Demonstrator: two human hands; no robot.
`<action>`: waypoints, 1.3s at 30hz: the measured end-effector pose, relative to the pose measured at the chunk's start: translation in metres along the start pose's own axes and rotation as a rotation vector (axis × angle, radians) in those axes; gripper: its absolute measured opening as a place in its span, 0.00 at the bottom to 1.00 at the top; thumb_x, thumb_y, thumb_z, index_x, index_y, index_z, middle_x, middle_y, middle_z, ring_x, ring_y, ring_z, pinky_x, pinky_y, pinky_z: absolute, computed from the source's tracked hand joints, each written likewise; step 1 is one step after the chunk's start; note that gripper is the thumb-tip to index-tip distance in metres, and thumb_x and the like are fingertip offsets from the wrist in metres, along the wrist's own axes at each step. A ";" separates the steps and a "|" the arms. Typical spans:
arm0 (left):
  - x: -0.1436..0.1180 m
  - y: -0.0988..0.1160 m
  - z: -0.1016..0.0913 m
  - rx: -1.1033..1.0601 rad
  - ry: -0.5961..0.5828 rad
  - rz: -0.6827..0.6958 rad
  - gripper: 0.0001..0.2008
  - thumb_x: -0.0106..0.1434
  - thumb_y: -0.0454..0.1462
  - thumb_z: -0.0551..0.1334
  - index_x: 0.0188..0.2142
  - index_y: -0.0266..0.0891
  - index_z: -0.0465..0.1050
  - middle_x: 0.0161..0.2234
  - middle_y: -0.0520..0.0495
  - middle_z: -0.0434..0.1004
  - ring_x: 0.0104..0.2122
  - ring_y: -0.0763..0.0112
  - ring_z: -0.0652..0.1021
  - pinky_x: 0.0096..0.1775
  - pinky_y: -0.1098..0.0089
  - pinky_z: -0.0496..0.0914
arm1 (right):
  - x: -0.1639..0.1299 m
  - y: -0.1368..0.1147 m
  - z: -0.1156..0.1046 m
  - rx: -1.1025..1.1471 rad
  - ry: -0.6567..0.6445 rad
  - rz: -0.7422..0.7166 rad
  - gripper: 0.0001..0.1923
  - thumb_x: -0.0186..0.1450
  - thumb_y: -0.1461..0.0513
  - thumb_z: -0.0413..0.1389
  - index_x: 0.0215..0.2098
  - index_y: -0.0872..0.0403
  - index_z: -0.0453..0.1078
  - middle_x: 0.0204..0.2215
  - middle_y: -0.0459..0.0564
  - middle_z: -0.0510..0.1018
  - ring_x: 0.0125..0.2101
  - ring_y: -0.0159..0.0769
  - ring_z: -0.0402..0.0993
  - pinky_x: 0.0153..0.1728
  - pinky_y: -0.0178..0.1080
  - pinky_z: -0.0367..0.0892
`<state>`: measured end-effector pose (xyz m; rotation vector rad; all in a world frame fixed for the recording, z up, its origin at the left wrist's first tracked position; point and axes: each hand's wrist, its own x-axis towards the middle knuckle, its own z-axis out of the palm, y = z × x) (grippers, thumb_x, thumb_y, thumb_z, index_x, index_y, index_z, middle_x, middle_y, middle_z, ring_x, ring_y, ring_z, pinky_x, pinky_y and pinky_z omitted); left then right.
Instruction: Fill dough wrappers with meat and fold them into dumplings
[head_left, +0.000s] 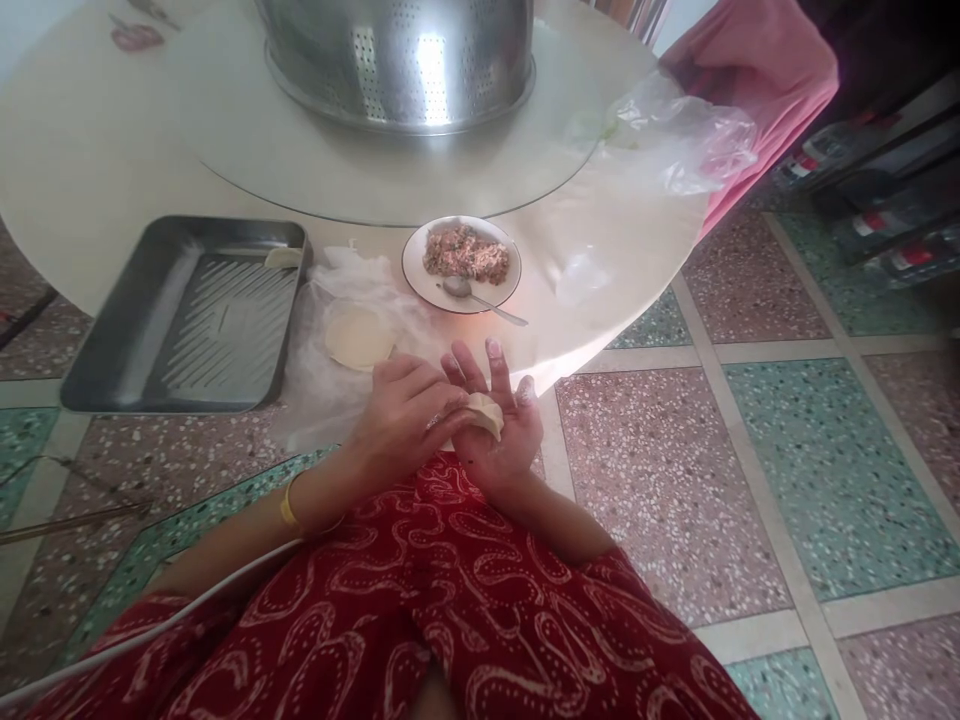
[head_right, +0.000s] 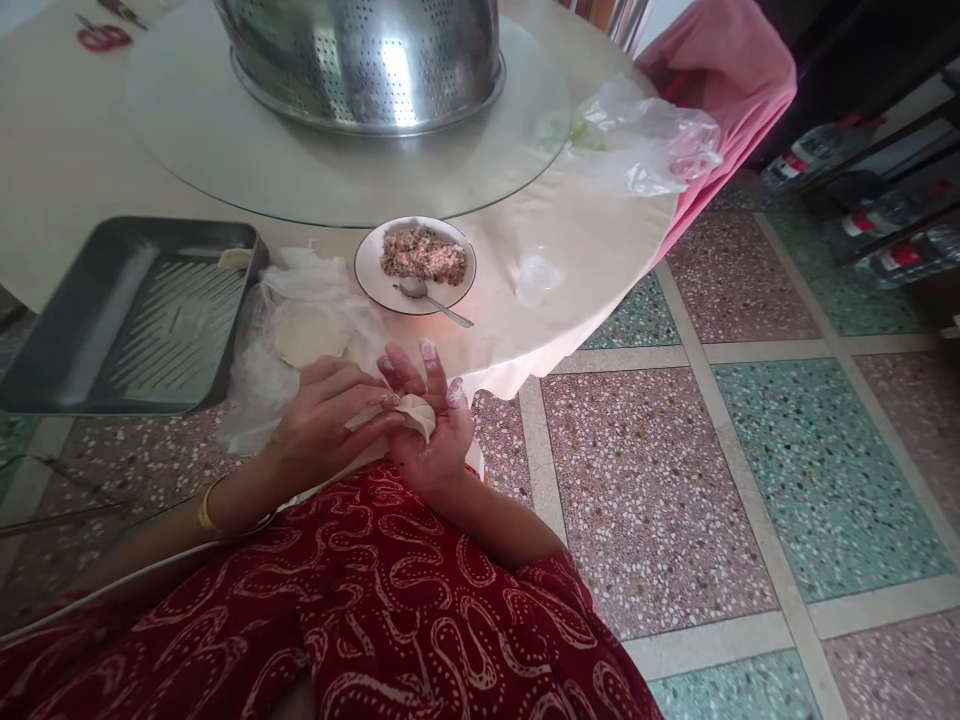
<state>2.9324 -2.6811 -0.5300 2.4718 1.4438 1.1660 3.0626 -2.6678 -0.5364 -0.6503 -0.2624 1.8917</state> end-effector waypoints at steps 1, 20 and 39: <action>0.000 0.000 0.000 0.007 -0.016 0.007 0.05 0.67 0.40 0.60 0.34 0.44 0.69 0.30 0.53 0.76 0.33 0.67 0.74 0.39 0.60 0.66 | 0.000 0.000 0.000 0.007 -0.006 0.003 0.23 0.67 0.48 0.39 0.49 0.42 0.70 0.46 0.45 0.82 0.48 0.33 0.77 0.55 0.47 0.67; 0.003 0.002 0.002 0.009 -0.026 0.123 0.03 0.67 0.37 0.59 0.39 0.46 0.65 0.32 0.52 0.72 0.34 0.65 0.72 0.39 0.61 0.65 | -0.005 -0.004 0.006 -0.019 0.044 0.098 0.25 0.66 0.48 0.38 0.52 0.44 0.68 0.48 0.47 0.80 0.50 0.36 0.75 0.57 0.50 0.64; 0.016 -0.001 -0.004 0.033 -0.150 0.302 0.04 0.70 0.37 0.56 0.38 0.46 0.69 0.32 0.51 0.71 0.35 0.64 0.68 0.38 0.62 0.59 | -0.003 -0.003 0.002 0.050 -0.021 0.165 0.24 0.69 0.53 0.35 0.49 0.46 0.70 0.44 0.47 0.82 0.46 0.34 0.76 0.52 0.46 0.68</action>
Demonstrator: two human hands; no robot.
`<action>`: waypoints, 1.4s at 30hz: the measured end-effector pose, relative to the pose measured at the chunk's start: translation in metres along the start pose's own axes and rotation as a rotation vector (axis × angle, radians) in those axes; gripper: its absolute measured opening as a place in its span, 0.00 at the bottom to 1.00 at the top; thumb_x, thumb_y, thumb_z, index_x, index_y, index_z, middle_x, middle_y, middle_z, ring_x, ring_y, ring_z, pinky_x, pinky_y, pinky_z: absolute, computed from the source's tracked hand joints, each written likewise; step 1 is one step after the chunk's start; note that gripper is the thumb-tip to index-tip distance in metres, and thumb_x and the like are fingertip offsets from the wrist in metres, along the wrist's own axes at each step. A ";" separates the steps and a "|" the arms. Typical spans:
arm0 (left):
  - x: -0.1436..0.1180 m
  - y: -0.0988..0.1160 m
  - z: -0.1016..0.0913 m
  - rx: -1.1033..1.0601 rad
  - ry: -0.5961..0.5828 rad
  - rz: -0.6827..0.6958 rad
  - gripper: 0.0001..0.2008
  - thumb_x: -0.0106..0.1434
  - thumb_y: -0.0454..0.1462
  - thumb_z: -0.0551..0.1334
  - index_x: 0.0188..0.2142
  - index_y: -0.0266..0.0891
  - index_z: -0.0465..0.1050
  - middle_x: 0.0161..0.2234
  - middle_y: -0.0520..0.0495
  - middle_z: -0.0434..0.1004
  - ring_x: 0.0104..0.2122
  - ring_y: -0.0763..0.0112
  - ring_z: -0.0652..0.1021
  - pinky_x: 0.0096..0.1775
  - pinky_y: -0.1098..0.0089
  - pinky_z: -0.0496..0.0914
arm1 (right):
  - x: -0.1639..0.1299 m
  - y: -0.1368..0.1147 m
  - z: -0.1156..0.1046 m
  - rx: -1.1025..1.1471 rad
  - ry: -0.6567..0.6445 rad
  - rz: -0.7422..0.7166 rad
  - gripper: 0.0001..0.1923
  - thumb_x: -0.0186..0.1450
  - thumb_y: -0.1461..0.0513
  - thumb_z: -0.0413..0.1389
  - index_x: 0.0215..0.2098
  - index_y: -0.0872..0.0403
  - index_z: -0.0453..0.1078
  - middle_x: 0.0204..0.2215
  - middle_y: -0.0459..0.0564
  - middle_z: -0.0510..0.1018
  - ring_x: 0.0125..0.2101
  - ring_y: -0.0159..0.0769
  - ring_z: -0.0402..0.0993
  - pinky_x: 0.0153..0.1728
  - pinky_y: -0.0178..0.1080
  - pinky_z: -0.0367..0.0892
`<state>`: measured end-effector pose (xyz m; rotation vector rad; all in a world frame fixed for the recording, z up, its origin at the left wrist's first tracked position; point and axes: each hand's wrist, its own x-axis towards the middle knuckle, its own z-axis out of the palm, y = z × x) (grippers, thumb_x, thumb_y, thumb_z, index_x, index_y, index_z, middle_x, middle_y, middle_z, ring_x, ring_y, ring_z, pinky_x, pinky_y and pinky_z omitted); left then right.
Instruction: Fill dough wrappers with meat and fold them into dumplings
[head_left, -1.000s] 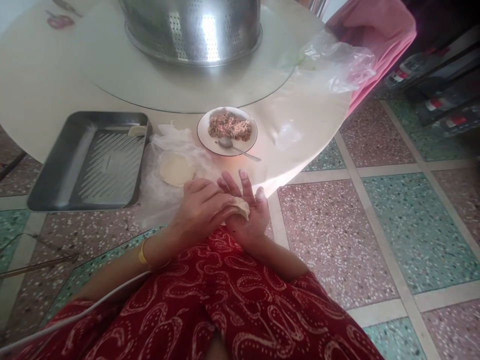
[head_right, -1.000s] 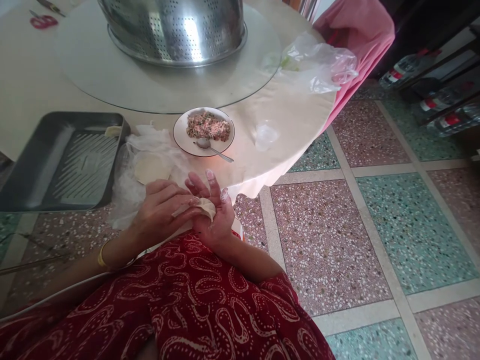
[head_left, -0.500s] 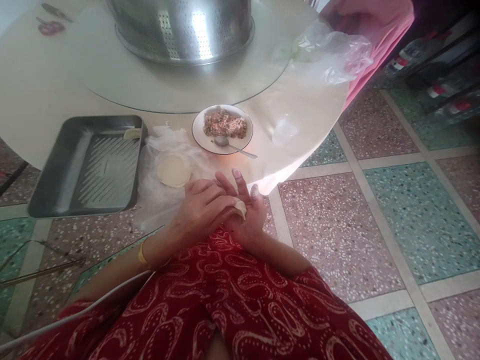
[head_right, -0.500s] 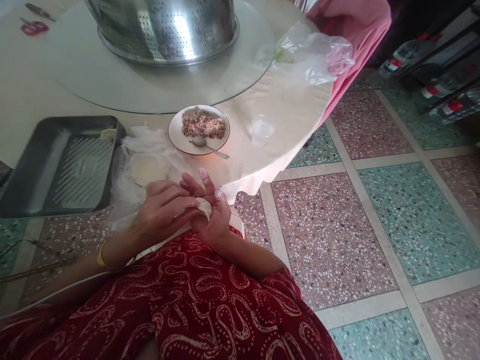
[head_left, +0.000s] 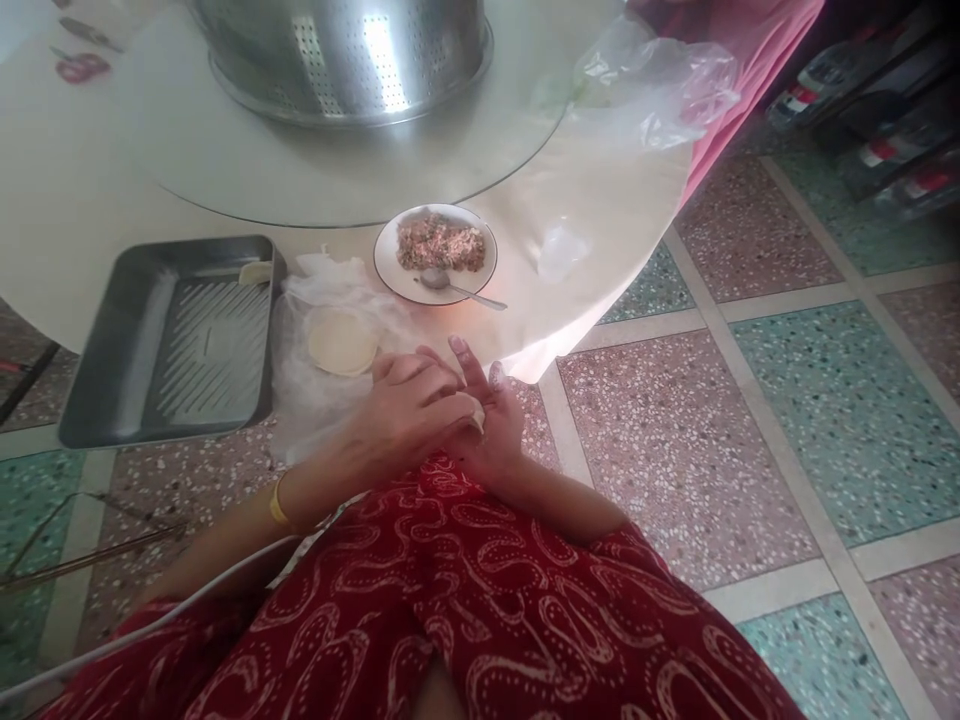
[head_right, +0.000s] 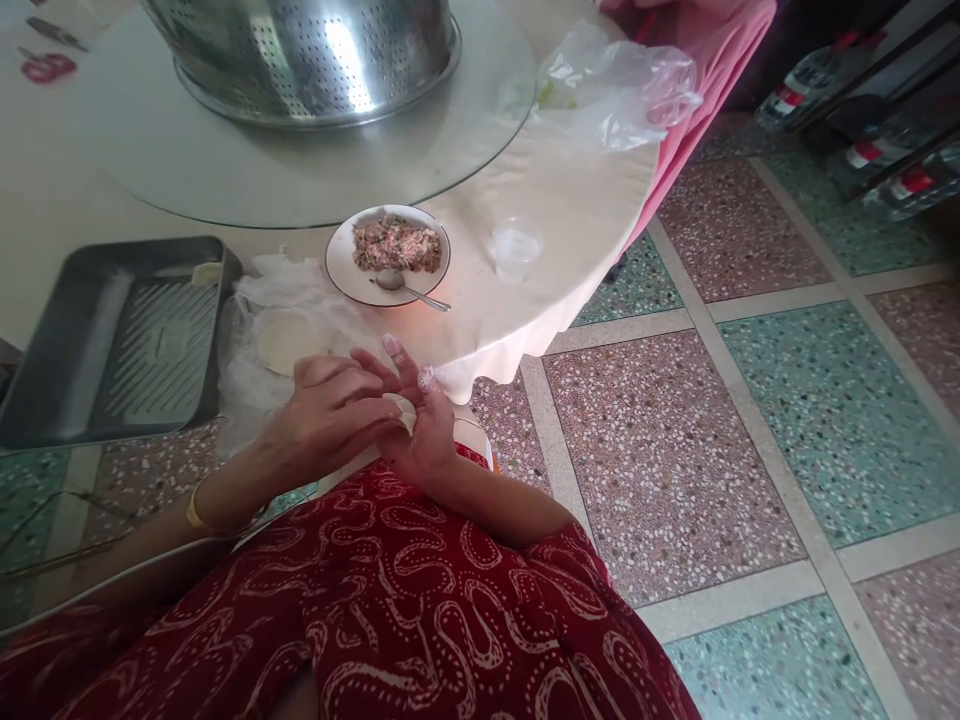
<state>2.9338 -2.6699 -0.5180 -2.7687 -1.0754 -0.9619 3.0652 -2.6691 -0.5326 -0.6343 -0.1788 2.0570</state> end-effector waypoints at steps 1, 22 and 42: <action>0.001 0.000 0.000 -0.007 -0.022 0.000 0.06 0.70 0.37 0.55 0.37 0.46 0.69 0.32 0.51 0.71 0.35 0.64 0.68 0.38 0.62 0.59 | 0.000 0.000 0.000 0.001 0.003 0.012 0.24 0.69 0.53 0.35 0.49 0.46 0.70 0.43 0.47 0.82 0.46 0.34 0.77 0.51 0.45 0.69; 0.004 -0.013 0.001 -0.104 -0.238 0.054 0.07 0.69 0.40 0.57 0.38 0.49 0.74 0.36 0.51 0.71 0.37 0.63 0.67 0.39 0.63 0.59 | 0.002 -0.002 -0.003 -0.082 0.000 0.052 0.25 0.68 0.50 0.39 0.53 0.50 0.67 0.36 0.47 0.80 0.43 0.37 0.75 0.45 0.45 0.73; 0.012 -0.008 0.007 -0.232 -0.225 0.047 0.09 0.67 0.40 0.58 0.32 0.47 0.75 0.34 0.49 0.70 0.36 0.63 0.67 0.41 0.60 0.60 | 0.002 0.000 -0.007 -0.037 -0.020 -0.001 0.22 0.68 0.53 0.39 0.47 0.50 0.72 0.34 0.46 0.81 0.42 0.36 0.76 0.43 0.42 0.75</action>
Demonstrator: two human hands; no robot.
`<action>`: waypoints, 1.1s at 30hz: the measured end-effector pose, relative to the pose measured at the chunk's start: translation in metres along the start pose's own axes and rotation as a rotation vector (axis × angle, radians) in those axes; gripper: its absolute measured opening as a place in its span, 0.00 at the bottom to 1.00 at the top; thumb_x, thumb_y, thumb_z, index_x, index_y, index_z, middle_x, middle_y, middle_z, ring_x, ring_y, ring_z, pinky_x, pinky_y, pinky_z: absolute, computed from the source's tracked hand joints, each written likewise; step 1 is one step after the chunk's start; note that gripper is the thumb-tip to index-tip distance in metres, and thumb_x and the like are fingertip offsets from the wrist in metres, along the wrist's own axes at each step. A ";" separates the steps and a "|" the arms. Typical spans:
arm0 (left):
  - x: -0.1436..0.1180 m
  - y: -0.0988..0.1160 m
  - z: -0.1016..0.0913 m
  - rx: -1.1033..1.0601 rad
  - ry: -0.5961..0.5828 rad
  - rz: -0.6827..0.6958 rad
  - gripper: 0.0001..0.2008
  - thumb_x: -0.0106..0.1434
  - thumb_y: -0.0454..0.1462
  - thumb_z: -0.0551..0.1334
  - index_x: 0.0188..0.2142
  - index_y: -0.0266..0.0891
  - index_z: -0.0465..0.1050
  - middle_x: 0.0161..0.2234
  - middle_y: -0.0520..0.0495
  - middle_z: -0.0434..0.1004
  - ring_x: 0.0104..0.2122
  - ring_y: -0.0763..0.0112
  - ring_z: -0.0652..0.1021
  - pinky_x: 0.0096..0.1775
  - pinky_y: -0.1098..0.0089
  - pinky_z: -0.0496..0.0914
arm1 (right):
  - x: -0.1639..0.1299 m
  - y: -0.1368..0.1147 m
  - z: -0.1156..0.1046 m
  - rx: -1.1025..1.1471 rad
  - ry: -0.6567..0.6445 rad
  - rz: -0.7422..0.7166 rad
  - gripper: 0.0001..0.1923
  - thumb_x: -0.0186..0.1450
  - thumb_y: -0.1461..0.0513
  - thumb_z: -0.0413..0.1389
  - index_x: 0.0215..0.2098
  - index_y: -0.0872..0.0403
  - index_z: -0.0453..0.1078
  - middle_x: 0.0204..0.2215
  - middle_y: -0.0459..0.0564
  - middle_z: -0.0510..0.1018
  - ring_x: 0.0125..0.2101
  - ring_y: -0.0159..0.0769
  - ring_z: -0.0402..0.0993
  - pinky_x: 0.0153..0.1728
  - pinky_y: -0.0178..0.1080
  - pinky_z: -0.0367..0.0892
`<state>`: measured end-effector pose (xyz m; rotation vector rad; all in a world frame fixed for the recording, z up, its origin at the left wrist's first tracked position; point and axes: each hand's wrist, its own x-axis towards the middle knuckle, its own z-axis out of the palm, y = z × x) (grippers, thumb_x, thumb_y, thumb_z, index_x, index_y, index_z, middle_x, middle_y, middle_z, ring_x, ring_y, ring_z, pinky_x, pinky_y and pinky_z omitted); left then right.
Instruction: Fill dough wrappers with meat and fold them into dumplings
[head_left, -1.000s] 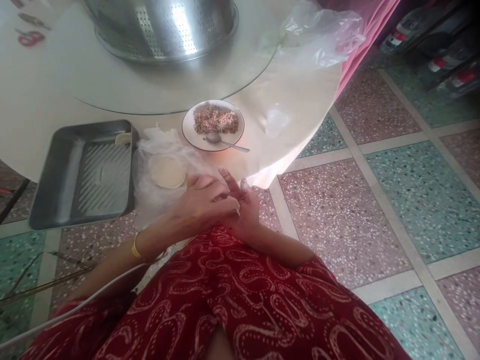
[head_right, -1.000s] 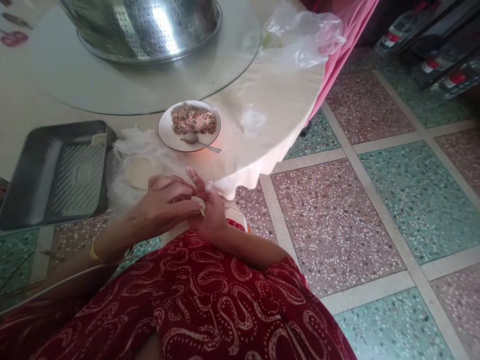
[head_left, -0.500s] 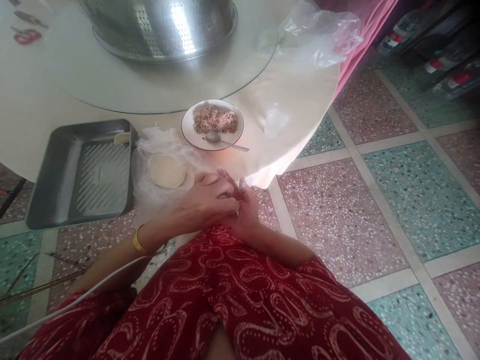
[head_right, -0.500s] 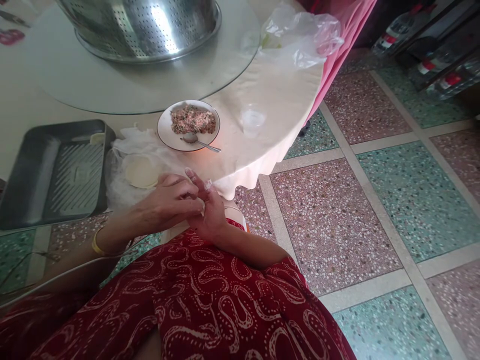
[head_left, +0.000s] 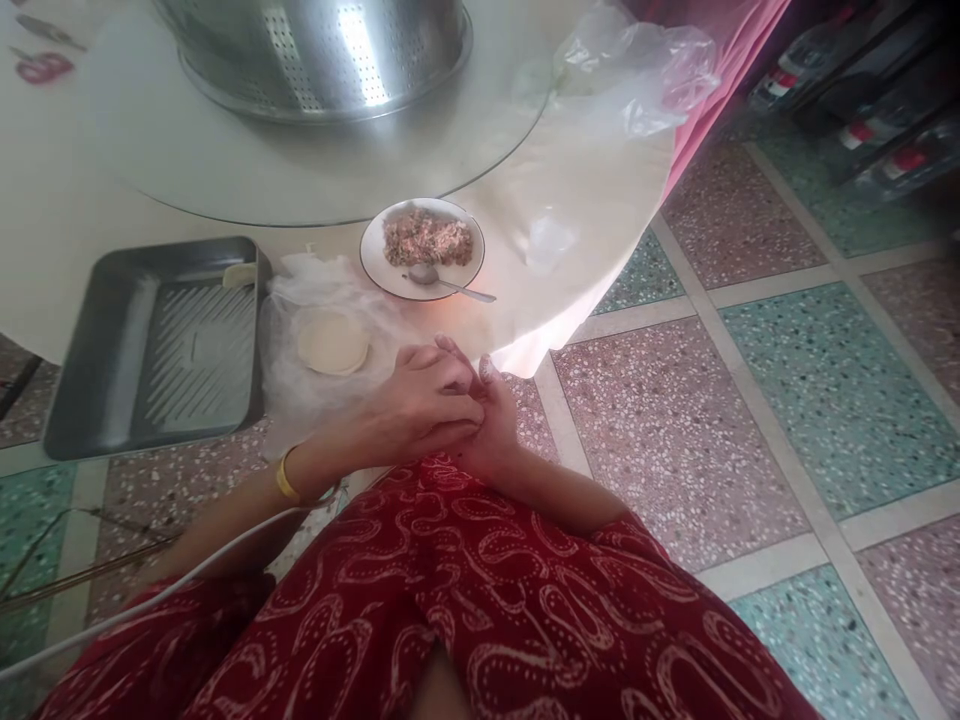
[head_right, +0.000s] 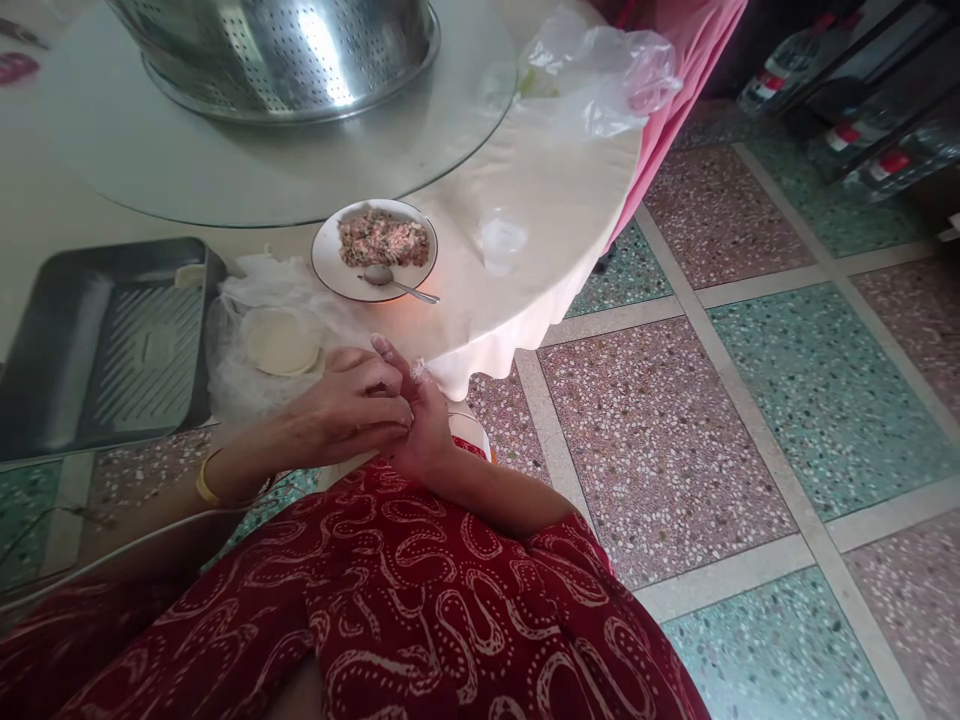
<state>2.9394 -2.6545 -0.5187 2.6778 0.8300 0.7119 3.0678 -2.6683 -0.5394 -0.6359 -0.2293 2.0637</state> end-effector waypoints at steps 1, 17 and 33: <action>0.000 0.001 -0.001 -0.002 -0.010 -0.008 0.08 0.66 0.41 0.58 0.33 0.47 0.76 0.35 0.49 0.71 0.36 0.63 0.67 0.41 0.60 0.60 | -0.001 0.000 0.000 0.002 -0.004 0.003 0.22 0.68 0.53 0.39 0.47 0.49 0.72 0.35 0.46 0.81 0.42 0.36 0.76 0.43 0.42 0.75; -0.014 0.001 -0.005 0.058 0.222 -0.069 0.05 0.65 0.38 0.62 0.41 0.46 0.71 0.40 0.49 0.75 0.42 0.64 0.74 0.45 0.59 0.64 | -0.005 -0.005 0.001 0.045 -0.011 0.062 0.26 0.68 0.49 0.37 0.56 0.44 0.66 0.35 0.43 0.79 0.30 0.34 0.74 0.36 0.43 0.74; -0.008 0.005 -0.003 0.104 0.190 -0.012 0.03 0.67 0.36 0.58 0.37 0.45 0.72 0.36 0.49 0.73 0.38 0.64 0.71 0.40 0.61 0.62 | -0.007 -0.004 0.005 -0.007 0.000 0.038 0.27 0.69 0.51 0.34 0.54 0.47 0.69 0.35 0.43 0.81 0.33 0.31 0.77 0.39 0.41 0.73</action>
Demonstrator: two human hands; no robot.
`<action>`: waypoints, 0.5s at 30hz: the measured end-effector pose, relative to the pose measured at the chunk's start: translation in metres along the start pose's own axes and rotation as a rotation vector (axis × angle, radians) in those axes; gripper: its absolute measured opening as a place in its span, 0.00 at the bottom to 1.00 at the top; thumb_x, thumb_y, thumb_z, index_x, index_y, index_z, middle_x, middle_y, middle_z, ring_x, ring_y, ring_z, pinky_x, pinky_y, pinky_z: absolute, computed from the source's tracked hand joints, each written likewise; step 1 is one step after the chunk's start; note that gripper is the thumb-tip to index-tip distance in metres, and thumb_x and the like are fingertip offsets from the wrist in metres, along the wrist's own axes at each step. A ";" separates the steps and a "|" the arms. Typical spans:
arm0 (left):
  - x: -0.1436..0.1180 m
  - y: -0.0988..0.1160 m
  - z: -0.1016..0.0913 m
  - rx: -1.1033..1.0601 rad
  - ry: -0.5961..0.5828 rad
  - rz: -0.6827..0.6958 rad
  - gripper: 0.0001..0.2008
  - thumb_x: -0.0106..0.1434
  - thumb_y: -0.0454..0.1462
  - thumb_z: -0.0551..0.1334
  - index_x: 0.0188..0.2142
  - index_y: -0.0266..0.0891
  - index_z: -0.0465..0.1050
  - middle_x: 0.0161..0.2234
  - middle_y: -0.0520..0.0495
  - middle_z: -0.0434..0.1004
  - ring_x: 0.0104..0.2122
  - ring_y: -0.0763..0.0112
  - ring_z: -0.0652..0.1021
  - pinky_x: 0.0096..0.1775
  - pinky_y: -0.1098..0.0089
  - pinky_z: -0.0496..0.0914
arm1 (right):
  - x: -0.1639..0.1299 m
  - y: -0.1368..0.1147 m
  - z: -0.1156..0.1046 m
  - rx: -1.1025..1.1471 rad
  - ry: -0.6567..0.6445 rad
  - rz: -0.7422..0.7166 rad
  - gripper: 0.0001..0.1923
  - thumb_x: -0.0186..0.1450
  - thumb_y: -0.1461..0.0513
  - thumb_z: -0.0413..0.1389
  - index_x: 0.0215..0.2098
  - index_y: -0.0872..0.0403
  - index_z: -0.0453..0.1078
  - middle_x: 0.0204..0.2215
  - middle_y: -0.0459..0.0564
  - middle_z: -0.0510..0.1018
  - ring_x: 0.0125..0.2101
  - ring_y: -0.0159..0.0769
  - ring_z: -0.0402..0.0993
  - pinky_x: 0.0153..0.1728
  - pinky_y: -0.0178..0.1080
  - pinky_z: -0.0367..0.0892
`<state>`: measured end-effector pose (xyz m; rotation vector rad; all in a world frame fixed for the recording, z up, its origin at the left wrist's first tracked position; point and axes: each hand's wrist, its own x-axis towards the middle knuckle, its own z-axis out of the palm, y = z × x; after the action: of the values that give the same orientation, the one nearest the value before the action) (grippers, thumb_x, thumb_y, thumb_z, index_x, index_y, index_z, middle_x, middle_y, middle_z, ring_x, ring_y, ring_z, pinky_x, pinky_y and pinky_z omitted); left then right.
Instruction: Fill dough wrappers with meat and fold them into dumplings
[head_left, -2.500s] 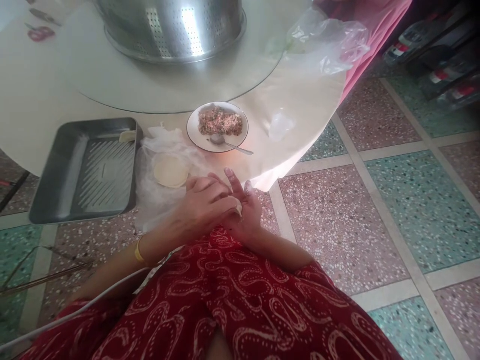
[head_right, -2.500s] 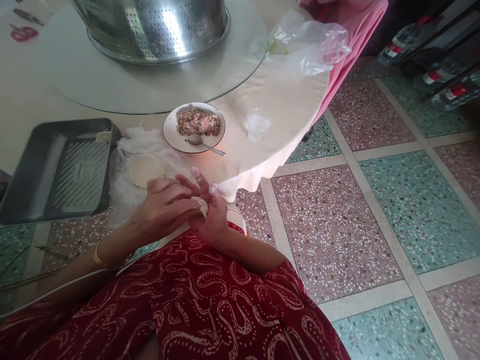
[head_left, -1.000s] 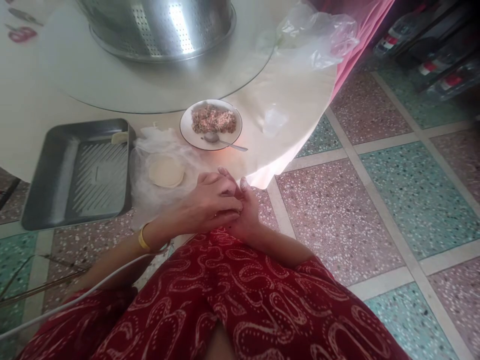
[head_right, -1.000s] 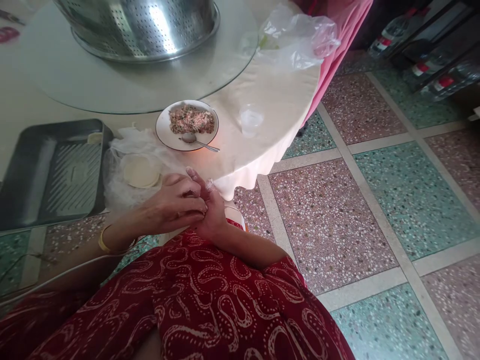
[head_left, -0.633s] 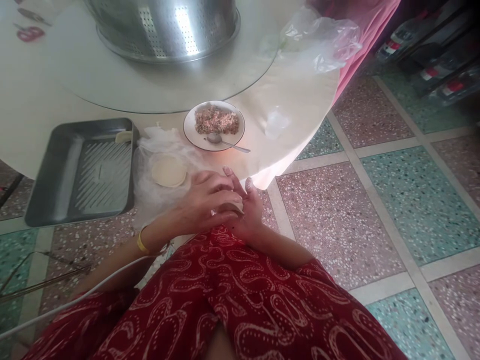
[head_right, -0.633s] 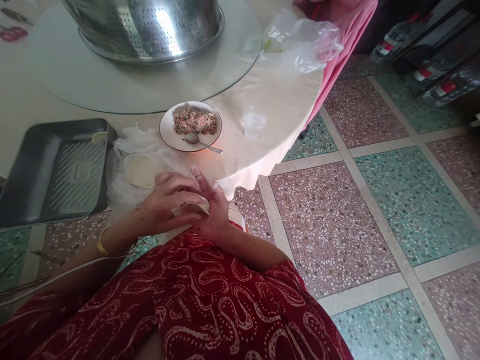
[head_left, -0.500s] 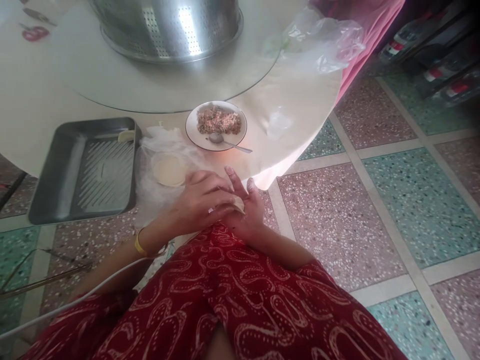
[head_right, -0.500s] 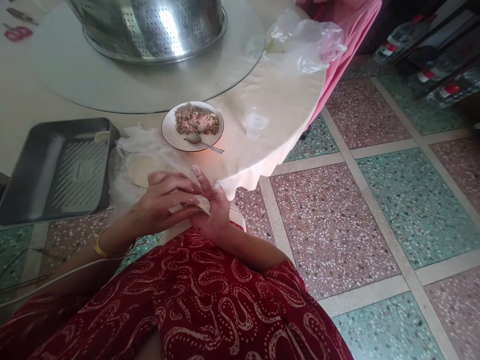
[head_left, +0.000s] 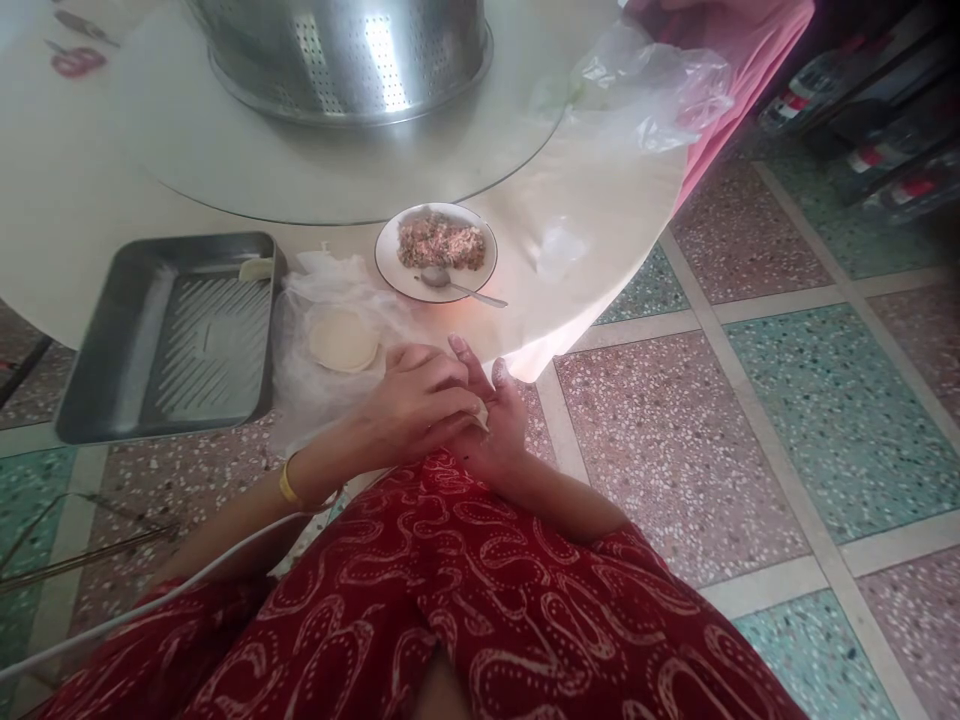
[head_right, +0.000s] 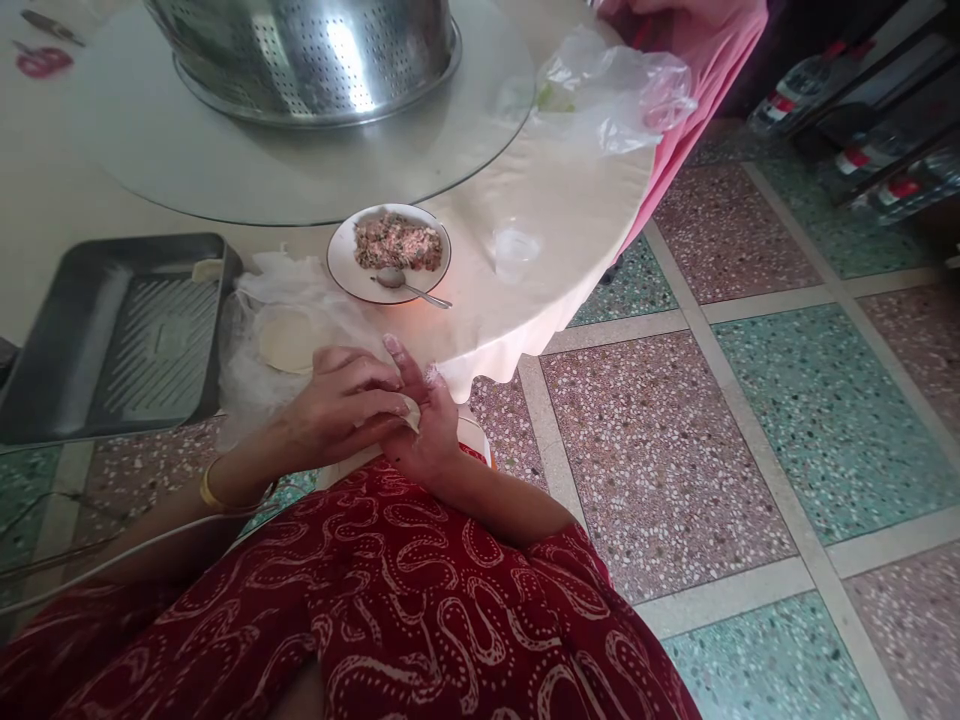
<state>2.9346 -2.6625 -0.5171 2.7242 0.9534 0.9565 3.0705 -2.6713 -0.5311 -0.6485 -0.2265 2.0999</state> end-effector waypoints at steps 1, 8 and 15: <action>0.001 0.000 0.000 -0.004 -0.014 0.003 0.04 0.67 0.36 0.58 0.36 0.45 0.72 0.36 0.49 0.73 0.37 0.64 0.70 0.40 0.62 0.62 | 0.001 0.001 -0.002 0.000 -0.005 -0.011 0.27 0.69 0.52 0.34 0.53 0.47 0.69 0.35 0.43 0.81 0.34 0.31 0.77 0.40 0.40 0.73; 0.004 0.000 -0.003 -0.055 -0.073 -0.012 0.06 0.67 0.37 0.57 0.36 0.45 0.72 0.38 0.49 0.73 0.38 0.64 0.69 0.41 0.62 0.62 | 0.003 0.005 -0.006 0.026 -0.030 -0.037 0.25 0.69 0.51 0.37 0.48 0.47 0.73 0.37 0.44 0.82 0.38 0.33 0.78 0.43 0.42 0.74; 0.005 0.002 0.000 -0.045 -0.126 -0.020 0.07 0.67 0.37 0.58 0.32 0.45 0.73 0.38 0.49 0.73 0.37 0.63 0.67 0.41 0.61 0.61 | 0.003 0.004 -0.001 0.017 0.002 -0.032 0.26 0.69 0.53 0.35 0.47 0.49 0.72 0.38 0.43 0.82 0.41 0.32 0.78 0.45 0.40 0.74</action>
<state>2.9385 -2.6610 -0.5142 2.6950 0.9237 0.7831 3.0670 -2.6719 -0.5349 -0.6328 -0.2161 2.0680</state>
